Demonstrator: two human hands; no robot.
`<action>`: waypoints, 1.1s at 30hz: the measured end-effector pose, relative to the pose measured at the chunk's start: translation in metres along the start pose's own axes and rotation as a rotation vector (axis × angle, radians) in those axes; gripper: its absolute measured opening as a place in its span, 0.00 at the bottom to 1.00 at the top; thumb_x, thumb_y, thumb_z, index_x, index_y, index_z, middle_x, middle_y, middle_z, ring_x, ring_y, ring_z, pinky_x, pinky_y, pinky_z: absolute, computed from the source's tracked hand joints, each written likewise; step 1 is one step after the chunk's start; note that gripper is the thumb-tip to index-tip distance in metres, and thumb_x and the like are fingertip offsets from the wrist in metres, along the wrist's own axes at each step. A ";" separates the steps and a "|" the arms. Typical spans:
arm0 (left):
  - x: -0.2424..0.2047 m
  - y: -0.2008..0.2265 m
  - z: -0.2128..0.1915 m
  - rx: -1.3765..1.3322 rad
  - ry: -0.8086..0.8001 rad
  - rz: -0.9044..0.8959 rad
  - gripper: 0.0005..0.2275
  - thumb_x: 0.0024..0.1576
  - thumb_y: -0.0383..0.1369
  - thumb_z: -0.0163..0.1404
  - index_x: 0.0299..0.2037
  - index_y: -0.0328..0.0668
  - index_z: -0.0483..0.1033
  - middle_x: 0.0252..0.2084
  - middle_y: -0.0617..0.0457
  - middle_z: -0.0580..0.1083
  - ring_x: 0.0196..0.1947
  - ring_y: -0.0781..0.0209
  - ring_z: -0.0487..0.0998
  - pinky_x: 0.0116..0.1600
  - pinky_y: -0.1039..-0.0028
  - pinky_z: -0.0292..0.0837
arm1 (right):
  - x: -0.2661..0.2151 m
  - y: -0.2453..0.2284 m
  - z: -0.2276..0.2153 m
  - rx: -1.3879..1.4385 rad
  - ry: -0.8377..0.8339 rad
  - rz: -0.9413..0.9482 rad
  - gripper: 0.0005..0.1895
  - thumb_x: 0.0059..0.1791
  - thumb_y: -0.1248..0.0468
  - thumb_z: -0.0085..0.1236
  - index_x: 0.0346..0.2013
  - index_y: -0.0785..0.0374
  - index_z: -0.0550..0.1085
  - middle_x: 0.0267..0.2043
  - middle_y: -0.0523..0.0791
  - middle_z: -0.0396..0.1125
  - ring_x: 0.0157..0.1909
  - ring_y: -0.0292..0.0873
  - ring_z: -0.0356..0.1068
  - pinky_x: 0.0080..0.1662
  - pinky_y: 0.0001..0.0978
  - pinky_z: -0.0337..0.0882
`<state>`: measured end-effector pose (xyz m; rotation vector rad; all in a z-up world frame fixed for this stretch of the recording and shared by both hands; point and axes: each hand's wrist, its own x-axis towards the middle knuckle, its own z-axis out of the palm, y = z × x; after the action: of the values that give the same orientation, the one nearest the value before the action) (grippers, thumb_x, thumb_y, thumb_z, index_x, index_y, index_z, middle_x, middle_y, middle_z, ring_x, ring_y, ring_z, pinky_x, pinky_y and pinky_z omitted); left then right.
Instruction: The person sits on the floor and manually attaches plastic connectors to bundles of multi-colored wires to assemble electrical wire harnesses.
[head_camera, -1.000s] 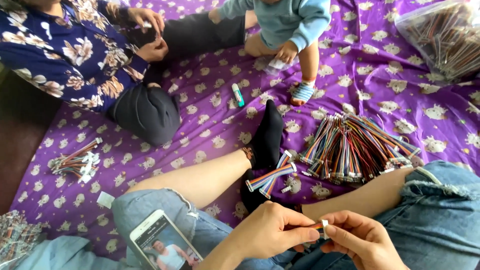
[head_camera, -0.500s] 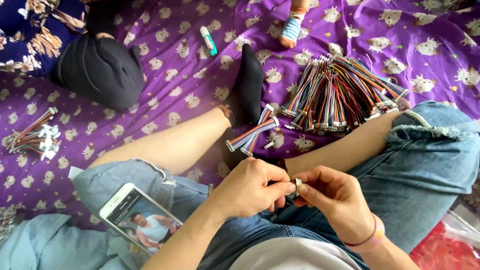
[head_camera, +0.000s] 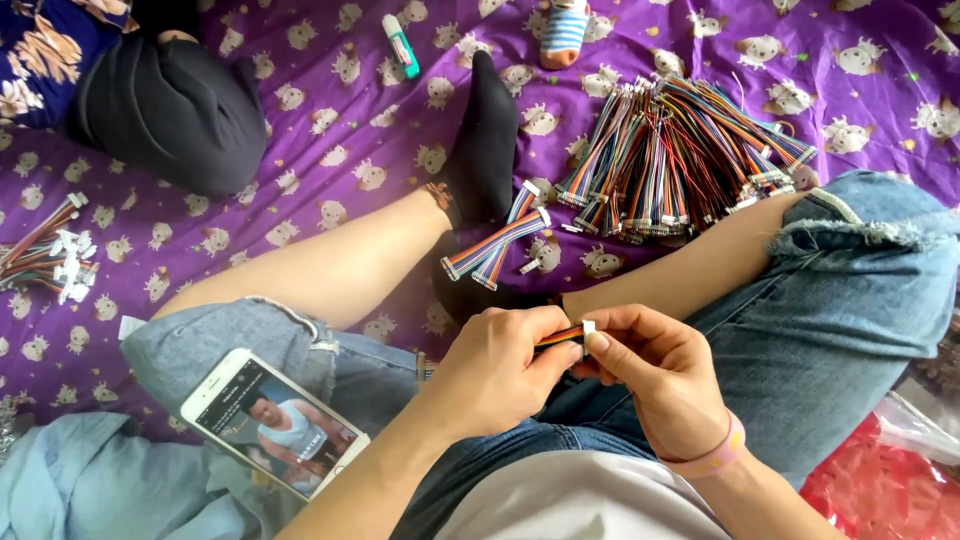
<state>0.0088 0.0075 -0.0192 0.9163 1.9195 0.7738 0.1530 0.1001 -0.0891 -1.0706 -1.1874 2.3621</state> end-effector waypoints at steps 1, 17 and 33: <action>0.001 0.001 0.001 -0.062 -0.015 -0.062 0.05 0.49 0.31 0.49 0.30 0.39 0.77 0.16 0.57 0.73 0.13 0.68 0.66 0.20 0.77 0.61 | 0.000 0.000 0.000 0.000 0.001 -0.004 0.09 0.43 0.76 0.53 0.37 0.78 0.74 0.27 0.51 0.68 0.27 0.37 0.62 0.30 0.22 0.62; 0.094 -0.080 0.012 0.482 0.069 -0.141 0.19 0.53 0.40 0.45 0.56 0.51 0.67 0.51 0.48 0.70 0.52 0.47 0.72 0.54 0.59 0.67 | 0.049 0.140 -0.038 -2.172 -0.487 0.131 0.20 0.48 0.57 0.40 0.54 0.37 0.66 0.44 0.42 0.69 0.48 0.47 0.68 0.48 0.40 0.63; 0.209 -0.115 0.075 0.448 0.271 -0.044 0.09 0.51 0.29 0.52 0.39 0.35 0.68 0.33 0.46 0.71 0.29 0.55 0.74 0.33 0.68 0.74 | 0.079 0.224 -0.063 -2.065 -0.627 -0.241 0.08 0.42 0.71 0.47 0.26 0.67 0.75 0.27 0.56 0.66 0.22 0.52 0.67 0.21 0.43 0.69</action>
<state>-0.0367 0.1303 -0.2318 1.0708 2.4021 0.4625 0.1605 0.0407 -0.3274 -0.1709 -3.6576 0.4453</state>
